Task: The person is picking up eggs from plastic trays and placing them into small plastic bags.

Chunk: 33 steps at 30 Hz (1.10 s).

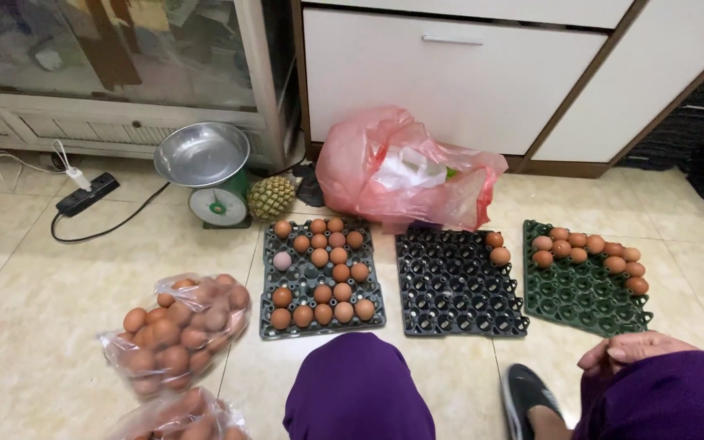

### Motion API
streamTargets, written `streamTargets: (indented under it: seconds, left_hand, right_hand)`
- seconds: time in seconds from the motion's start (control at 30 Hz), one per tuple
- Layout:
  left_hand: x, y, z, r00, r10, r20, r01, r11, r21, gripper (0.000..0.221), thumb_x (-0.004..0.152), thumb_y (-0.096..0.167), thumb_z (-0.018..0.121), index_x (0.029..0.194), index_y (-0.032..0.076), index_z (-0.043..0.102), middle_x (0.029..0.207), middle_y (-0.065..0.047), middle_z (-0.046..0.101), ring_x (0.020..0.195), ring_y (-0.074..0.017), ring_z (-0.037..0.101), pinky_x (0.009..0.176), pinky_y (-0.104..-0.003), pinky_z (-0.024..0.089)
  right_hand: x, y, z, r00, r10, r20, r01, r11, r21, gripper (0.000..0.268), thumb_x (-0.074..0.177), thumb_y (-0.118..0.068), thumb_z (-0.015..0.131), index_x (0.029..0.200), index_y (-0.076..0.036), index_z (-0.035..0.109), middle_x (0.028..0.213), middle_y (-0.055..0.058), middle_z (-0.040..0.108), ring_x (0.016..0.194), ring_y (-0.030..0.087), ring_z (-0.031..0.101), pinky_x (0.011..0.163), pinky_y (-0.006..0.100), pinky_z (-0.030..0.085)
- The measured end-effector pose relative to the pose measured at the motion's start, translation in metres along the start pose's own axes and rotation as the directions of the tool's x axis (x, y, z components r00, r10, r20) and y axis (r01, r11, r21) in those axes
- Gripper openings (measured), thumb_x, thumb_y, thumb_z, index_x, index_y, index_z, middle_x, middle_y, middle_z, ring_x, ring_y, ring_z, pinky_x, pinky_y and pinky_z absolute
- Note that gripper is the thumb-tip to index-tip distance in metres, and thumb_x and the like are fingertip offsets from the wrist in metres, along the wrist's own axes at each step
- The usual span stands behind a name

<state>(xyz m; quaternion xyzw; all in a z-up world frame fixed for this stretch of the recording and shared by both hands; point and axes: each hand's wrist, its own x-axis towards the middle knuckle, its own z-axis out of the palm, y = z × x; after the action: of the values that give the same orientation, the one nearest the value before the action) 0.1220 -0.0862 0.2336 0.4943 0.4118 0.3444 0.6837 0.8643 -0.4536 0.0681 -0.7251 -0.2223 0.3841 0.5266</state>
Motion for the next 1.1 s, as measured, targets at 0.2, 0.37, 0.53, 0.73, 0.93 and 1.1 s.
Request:
streamTargets:
  seconds: [0.2, 0.37, 0.53, 0.73, 0.93, 1.1]
  left_hand:
    - [0.075, 0.103, 0.044, 0.956, 0.139, 0.257, -0.027, 0.918, -0.395, 0.055, 0.097, 0.002, 0.083, 0.142, -0.01, 0.053, 0.138, -0.03, 0.054, 0.112, -0.0367, 0.067, 0.105, -0.045, 0.051]
    - [0.141, 0.033, 0.036, 0.861, 0.318, 0.397, 0.039, 0.737, -0.675, 0.057, 0.099, -0.001, 0.087, 0.142, -0.011, 0.051, 0.139, -0.03, 0.05, 0.109, -0.0341, 0.069, 0.106, -0.043, 0.053]
    - [0.214, -0.076, 0.017, 0.716, 0.51, 0.478, 0.22, 0.485, -0.847, 0.06, 0.102, -0.003, 0.091, 0.142, -0.012, 0.048, 0.14, -0.03, 0.047, 0.105, -0.0314, 0.071, 0.107, -0.041, 0.054]
    - [0.344, -0.221, -0.048, 0.546, 0.76, 0.352, -0.017, 0.43, -0.903, 0.037, 0.102, 0.044, 0.08, 0.132, 0.021, 0.081, 0.129, 0.006, 0.078, 0.122, -0.0175, 0.063, 0.12, -0.049, 0.024]
    - [0.352, -0.198, -0.04, 0.769, 0.467, 0.436, 0.154, 0.526, -0.836, 0.026, 0.098, 0.035, 0.095, 0.112, 0.014, 0.089, 0.119, -0.03, 0.066, 0.108, -0.0475, 0.051, 0.095, -0.068, 0.033]
    - [0.358, -0.171, -0.018, 0.79, 0.389, 0.474, 0.183, 0.588, -0.788, 0.03, 0.094, 0.032, 0.098, 0.112, 0.011, 0.085, 0.106, -0.025, 0.067, 0.094, -0.046, 0.054, 0.07, -0.061, 0.045]
  right_hand:
    - [0.029, -0.002, 0.122, 0.999, 0.033, 0.029, -0.033, 0.999, -0.004, 0.024, 0.093, 0.003, 0.053, 0.08, 0.017, 0.067, 0.071, 0.034, 0.067, 0.068, 0.04, 0.061, 0.067, 0.053, 0.049]
    - [0.069, -0.017, 0.184, 0.987, -0.143, 0.075, 0.144, 0.99, -0.006, 0.035, 0.089, 0.001, 0.054, 0.054, -0.003, 0.054, 0.045, 0.017, 0.051, 0.044, 0.024, 0.047, 0.046, 0.037, 0.037]
    - [0.104, -0.081, 0.249, 0.986, -0.103, 0.128, 0.121, 0.983, -0.139, 0.042, 0.101, -0.022, 0.056, 0.063, -0.003, 0.051, 0.051, 0.008, 0.047, 0.042, 0.016, 0.035, 0.038, 0.031, 0.026]
    - [0.22, -0.146, 0.309, 0.99, -0.057, 0.128, 0.105, 0.906, -0.41, 0.03, 0.098, -0.02, 0.066, 0.075, 0.0, 0.067, 0.066, 0.007, 0.061, 0.059, 0.016, 0.053, 0.053, 0.029, 0.04]
    - [0.342, -0.156, 0.354, 0.961, -0.179, 0.211, 0.25, 0.232, -0.94, 0.052, 0.084, -0.009, 0.059, 0.136, -0.017, 0.062, 0.142, 0.006, 0.059, 0.118, 0.033, 0.062, 0.093, 0.046, 0.055]
    - [0.419, -0.079, 0.333, 0.914, -0.3, 0.275, 0.309, 0.071, -0.949, 0.031, 0.086, -0.016, 0.059, 0.115, -0.022, 0.068, 0.119, 0.008, 0.06, 0.099, 0.033, 0.064, 0.079, 0.045, 0.056]
